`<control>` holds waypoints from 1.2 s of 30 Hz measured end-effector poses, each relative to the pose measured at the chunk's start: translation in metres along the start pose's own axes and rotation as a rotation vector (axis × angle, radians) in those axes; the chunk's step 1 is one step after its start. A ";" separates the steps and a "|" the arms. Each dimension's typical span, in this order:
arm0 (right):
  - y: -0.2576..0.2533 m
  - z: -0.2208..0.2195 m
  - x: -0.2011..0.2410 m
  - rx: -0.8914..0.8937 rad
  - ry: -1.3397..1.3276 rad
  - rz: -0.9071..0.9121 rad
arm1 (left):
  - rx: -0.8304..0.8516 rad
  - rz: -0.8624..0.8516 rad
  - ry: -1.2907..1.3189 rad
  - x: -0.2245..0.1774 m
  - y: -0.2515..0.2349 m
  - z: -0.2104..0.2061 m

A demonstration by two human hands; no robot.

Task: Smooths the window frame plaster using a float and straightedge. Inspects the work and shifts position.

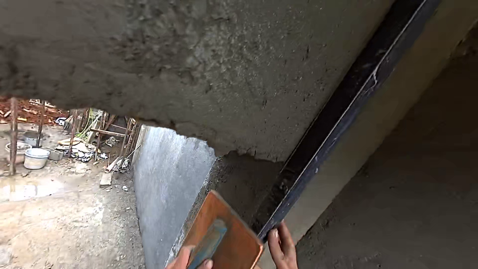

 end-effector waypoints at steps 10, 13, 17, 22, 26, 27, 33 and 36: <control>0.003 -0.001 0.002 -0.012 -0.011 -0.012 | 0.002 0.188 -0.110 -0.001 -0.055 0.002; 0.005 -0.002 -0.001 -0.003 -0.062 -0.026 | 0.010 -0.019 -0.019 -0.042 -0.026 -0.001; 0.005 -0.001 0.002 -0.003 -0.014 -0.018 | -0.075 -0.028 -0.078 -0.065 -0.066 -0.007; 0.003 -0.002 0.002 -0.009 -0.007 -0.021 | -0.097 0.124 -0.134 -0.047 -0.108 -0.007; 0.005 -0.003 0.003 -0.044 -0.007 -0.023 | -0.061 0.290 -0.133 -0.021 -0.115 -0.003; 0.005 -0.003 0.003 -0.044 -0.010 -0.020 | -0.049 0.265 -0.126 -0.023 -0.103 -0.002; 0.001 -0.005 0.004 -0.025 -0.012 -0.024 | -0.091 -0.055 -0.064 -0.069 -0.071 -0.005; 0.001 -0.005 0.005 -0.029 -0.007 -0.032 | -0.090 0.054 -0.119 -0.065 -0.102 -0.006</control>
Point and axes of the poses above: each hand's wrist, its own y-axis away from the middle knuckle, its own z-axis out of the back of the hand, x = y × z, the point moved 6 cm from there along -y, towards the middle knuckle, and after that the axes turned 1 degree about -z, right-handed, at the moved point
